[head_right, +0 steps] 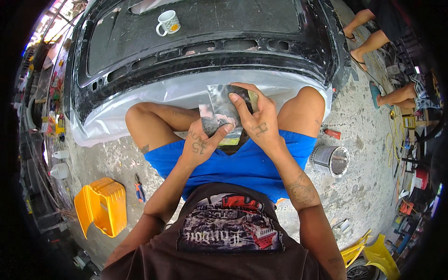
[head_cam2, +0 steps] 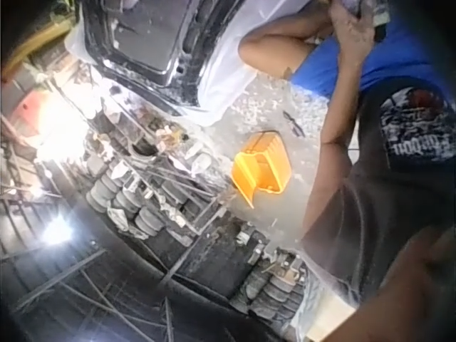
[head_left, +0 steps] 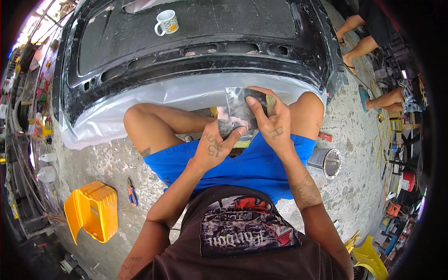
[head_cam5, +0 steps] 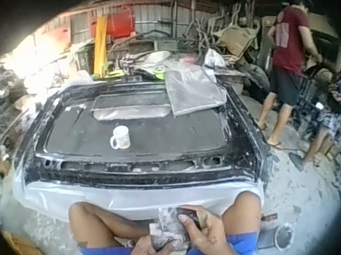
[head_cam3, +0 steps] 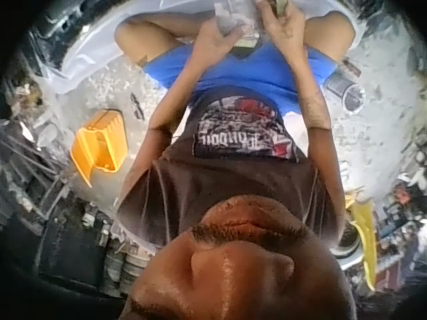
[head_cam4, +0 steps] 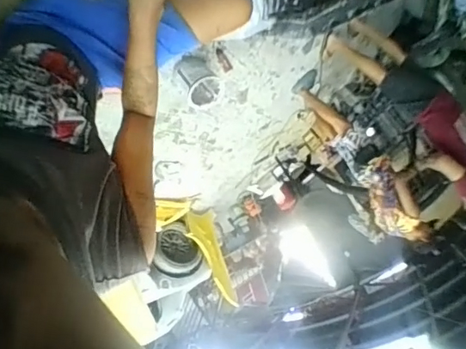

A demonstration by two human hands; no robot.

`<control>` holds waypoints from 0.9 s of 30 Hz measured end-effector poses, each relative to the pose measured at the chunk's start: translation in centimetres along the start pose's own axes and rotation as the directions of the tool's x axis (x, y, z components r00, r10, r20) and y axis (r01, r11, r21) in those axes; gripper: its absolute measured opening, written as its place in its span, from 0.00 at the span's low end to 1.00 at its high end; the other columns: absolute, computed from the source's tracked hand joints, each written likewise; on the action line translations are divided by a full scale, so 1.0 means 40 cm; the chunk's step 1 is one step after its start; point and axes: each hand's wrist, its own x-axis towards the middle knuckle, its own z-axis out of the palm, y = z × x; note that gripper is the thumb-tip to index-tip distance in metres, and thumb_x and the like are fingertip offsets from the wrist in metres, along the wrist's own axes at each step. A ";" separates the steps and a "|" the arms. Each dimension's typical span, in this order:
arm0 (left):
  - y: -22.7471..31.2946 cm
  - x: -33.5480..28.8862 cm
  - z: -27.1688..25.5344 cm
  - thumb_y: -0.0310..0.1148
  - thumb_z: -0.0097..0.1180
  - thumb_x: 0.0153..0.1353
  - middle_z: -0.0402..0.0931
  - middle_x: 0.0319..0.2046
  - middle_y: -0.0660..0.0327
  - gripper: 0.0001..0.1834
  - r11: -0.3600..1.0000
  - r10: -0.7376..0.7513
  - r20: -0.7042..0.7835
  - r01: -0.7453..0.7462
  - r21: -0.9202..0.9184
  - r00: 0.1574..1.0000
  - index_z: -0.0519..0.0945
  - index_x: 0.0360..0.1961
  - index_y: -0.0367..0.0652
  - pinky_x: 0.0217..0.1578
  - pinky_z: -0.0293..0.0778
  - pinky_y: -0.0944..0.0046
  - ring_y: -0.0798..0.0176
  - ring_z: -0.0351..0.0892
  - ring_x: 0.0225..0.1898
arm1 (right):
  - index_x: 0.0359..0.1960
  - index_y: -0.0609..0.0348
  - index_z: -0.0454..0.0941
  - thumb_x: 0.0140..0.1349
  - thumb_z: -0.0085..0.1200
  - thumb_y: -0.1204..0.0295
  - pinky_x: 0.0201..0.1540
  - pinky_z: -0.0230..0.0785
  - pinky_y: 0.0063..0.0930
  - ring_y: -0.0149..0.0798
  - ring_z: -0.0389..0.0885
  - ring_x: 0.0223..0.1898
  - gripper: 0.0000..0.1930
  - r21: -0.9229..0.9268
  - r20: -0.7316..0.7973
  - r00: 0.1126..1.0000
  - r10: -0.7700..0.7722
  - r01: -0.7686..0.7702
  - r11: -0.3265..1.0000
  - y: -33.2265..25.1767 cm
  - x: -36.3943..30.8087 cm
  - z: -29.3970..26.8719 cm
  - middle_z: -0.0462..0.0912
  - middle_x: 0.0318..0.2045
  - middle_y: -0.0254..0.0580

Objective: Sanding and preparing a car panel surface for detailing or repair.

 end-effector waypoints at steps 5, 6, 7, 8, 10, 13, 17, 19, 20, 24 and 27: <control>-0.010 -0.010 -0.001 0.31 0.63 0.63 0.83 0.29 0.56 0.10 1.000 0.022 -0.008 -0.021 0.016 1.000 0.82 0.40 0.34 0.35 0.74 0.64 0.64 0.80 0.29 | 0.49 0.68 0.80 0.67 0.58 0.75 0.42 0.73 0.21 0.25 0.79 0.37 0.12 -0.114 0.079 0.997 -0.028 0.037 0.993 -0.003 0.002 0.009 0.86 0.35 0.40; -0.010 -0.012 -0.003 0.31 0.63 0.63 0.83 0.29 0.56 0.10 1.000 0.019 -0.012 -0.019 0.015 1.000 0.82 0.40 0.34 0.35 0.74 0.64 0.64 0.80 0.29 | 0.49 0.67 0.80 0.66 0.58 0.75 0.41 0.73 0.21 0.25 0.79 0.36 0.12 -0.115 0.094 0.995 -0.022 0.033 0.993 -0.002 0.004 0.010 0.86 0.34 0.40; -0.008 -0.014 -0.008 0.31 0.63 0.63 0.83 0.28 0.55 0.10 1.000 0.003 0.004 -0.003 0.015 1.000 0.82 0.40 0.34 0.36 0.75 0.63 0.64 0.80 0.29 | 0.49 0.67 0.80 0.66 0.58 0.75 0.41 0.73 0.21 0.25 0.79 0.36 0.12 -0.115 0.098 0.995 -0.021 0.033 0.993 -0.003 0.004 0.013 0.86 0.34 0.40; -0.005 -0.016 -0.011 0.31 0.63 0.63 0.83 0.28 0.54 0.10 1.000 -0.013 0.021 0.013 0.015 1.000 0.82 0.40 0.34 0.36 0.75 0.63 0.63 0.80 0.29 | 0.48 0.67 0.80 0.66 0.58 0.75 0.40 0.73 0.21 0.25 0.79 0.36 0.11 -0.105 0.116 0.993 -0.013 0.025 0.994 -0.005 0.005 0.016 0.86 0.34 0.40; 0.002 -0.020 -0.017 0.31 0.63 0.63 0.83 0.29 0.55 0.10 0.999 -0.050 0.039 0.049 0.016 0.998 0.82 0.40 0.34 0.36 0.75 0.63 0.64 0.80 0.30 | 0.48 0.67 0.80 0.66 0.58 0.75 0.40 0.73 0.21 0.25 0.79 0.35 0.11 -0.095 0.134 0.991 -0.005 0.018 0.995 -0.009 0.005 0.017 0.86 0.34 0.40; -0.029 -0.023 -0.011 0.30 0.63 0.63 0.84 0.32 0.57 0.10 0.998 -0.035 0.046 0.037 -0.042 0.998 0.81 0.40 0.35 0.39 0.76 0.64 0.66 0.81 0.33 | 0.47 0.68 0.80 0.66 0.58 0.75 0.40 0.73 0.22 0.25 0.79 0.36 0.11 -0.088 0.177 0.984 0.028 -0.013 0.996 -0.012 -0.001 0.012 0.86 0.35 0.40; -0.016 -0.026 0.007 0.30 0.62 0.63 0.84 0.36 0.57 0.13 0.978 -0.010 -0.092 -0.009 -0.209 0.996 0.78 0.45 0.33 0.42 0.76 0.66 0.67 0.82 0.36 | 0.47 0.68 0.81 0.66 0.59 0.75 0.42 0.73 0.21 0.25 0.78 0.37 0.11 -0.035 0.028 0.999 -0.040 0.041 0.999 -0.007 -0.019 0.017 0.86 0.36 0.40; -0.013 -0.025 0.017 0.30 0.63 0.63 0.85 0.36 0.59 0.14 0.977 0.031 -0.134 -0.058 -0.204 0.990 0.78 0.46 0.33 0.43 0.76 0.67 0.68 0.82 0.37 | 0.47 0.68 0.81 0.66 0.59 0.75 0.43 0.73 0.20 0.25 0.78 0.37 0.11 0.021 -0.067 0.998 -0.006 0.007 1.000 -0.013 -0.023 0.020 0.86 0.36 0.40; -0.006 -0.026 0.017 0.30 0.63 0.63 0.85 0.36 0.58 0.13 0.981 0.034 -0.146 -0.061 -0.186 0.989 0.79 0.45 0.34 0.43 0.76 0.66 0.68 0.82 0.37 | 0.47 0.68 0.81 0.67 0.59 0.75 0.43 0.73 0.20 0.24 0.78 0.38 0.11 0.017 -0.079 0.997 0.002 0.000 1.000 -0.023 -0.027 0.021 0.86 0.36 0.40; 0.003 -0.023 0.001 0.32 0.63 0.64 0.84 0.33 0.57 0.12 0.996 0.015 -0.124 -0.026 -0.088 0.992 0.80 0.42 0.35 0.40 0.76 0.65 0.67 0.82 0.35 | 0.48 0.68 0.81 0.67 0.59 0.74 0.43 0.73 0.20 0.23 0.78 0.38 0.12 0.040 -0.023 1.000 0.006 -0.005 0.999 -0.021 -0.019 0.019 0.86 0.36 0.40; -0.009 -0.030 -0.015 0.32 0.65 0.63 0.85 0.34 0.59 0.12 0.996 -0.060 -0.045 0.057 -0.064 0.997 0.80 0.42 0.35 0.40 0.76 0.67 0.69 0.82 0.36 | 0.49 0.67 0.81 0.67 0.58 0.74 0.41 0.72 0.20 0.23 0.78 0.36 0.12 -0.071 0.085 0.996 -0.006 0.012 0.997 -0.031 -0.017 0.014 0.86 0.35 0.39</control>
